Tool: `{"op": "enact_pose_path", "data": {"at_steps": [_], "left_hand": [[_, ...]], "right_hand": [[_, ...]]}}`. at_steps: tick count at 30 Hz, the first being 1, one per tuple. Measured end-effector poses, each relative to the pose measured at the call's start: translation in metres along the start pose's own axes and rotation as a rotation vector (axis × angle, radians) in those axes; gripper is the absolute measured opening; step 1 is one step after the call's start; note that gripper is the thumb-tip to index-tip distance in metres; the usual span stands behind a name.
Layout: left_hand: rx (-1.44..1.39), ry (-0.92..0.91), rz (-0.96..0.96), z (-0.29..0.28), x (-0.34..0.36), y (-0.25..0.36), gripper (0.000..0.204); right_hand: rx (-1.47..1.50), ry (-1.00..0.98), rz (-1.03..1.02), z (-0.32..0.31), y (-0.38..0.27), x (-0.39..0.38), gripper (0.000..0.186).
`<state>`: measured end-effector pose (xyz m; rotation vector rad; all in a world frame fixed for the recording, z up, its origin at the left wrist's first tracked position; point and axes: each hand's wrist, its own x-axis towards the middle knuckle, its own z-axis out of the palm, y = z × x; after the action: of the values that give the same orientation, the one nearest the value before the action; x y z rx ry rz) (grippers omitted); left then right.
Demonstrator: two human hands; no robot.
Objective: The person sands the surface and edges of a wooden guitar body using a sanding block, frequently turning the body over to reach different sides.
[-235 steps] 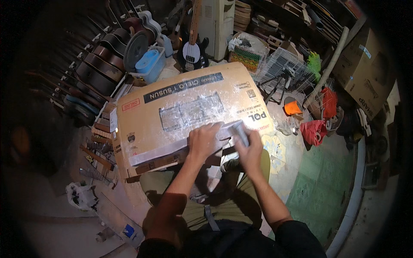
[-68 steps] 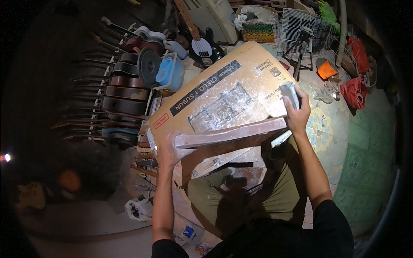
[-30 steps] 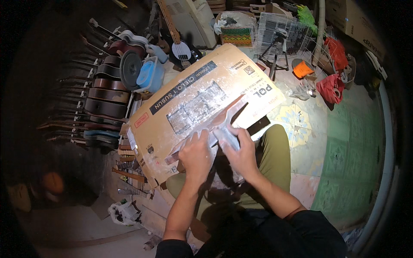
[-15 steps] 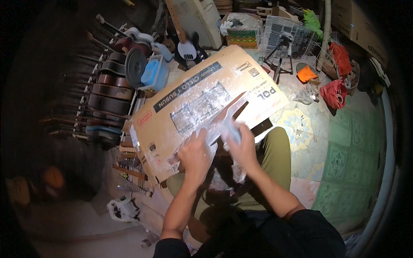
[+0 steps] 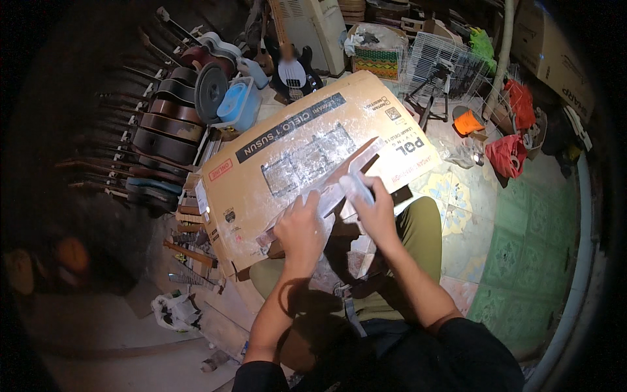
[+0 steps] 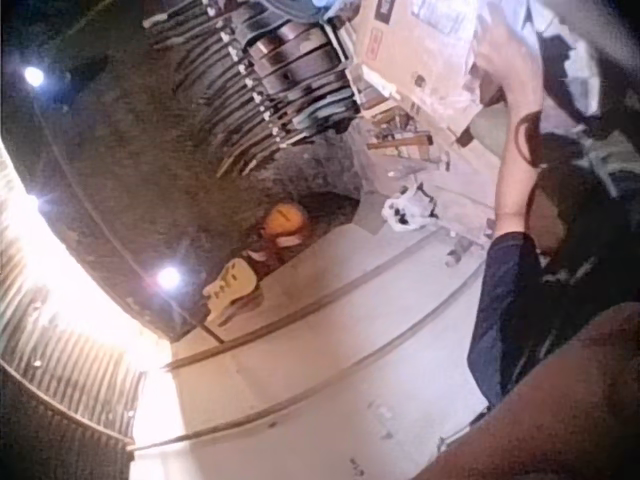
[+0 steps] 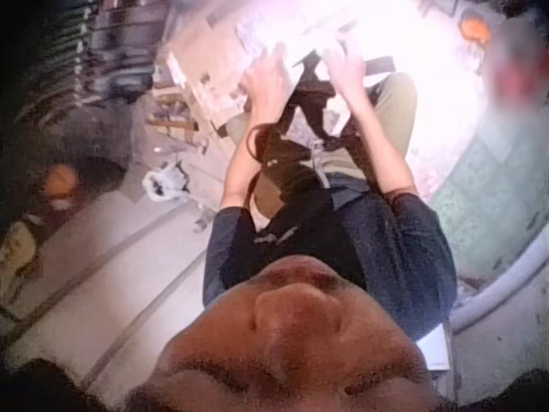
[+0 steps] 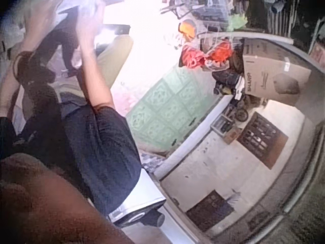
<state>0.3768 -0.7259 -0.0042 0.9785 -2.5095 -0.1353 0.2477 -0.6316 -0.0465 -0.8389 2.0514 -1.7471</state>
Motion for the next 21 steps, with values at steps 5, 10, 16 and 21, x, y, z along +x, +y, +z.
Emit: {"op": "enact_pose_path", "data": {"at_steps": [5, 10, 16, 21], "left_hand": [[0.029, -0.039, -0.026, 0.001, 0.003, -0.002, 0.025], [0.006, -0.001, -0.001, -0.005, 0.000, -0.007, 0.023], [0.007, 0.015, -0.064, 0.001, -0.001, -0.007, 0.025], [-0.026, -0.005, -0.066, -0.001, -0.002, -0.007, 0.021]], "right_hand": [[-0.205, 0.009, -0.309, 0.003, -0.021, -0.030, 0.038], [-0.061, -0.015, -0.089, 0.009, -0.028, -0.021, 0.038], [-0.125, -0.009, -0.092, 0.015, -0.020, 0.004, 0.037], [-0.003, -0.050, -0.037, 0.017, -0.024, 0.012, 0.038]]}}
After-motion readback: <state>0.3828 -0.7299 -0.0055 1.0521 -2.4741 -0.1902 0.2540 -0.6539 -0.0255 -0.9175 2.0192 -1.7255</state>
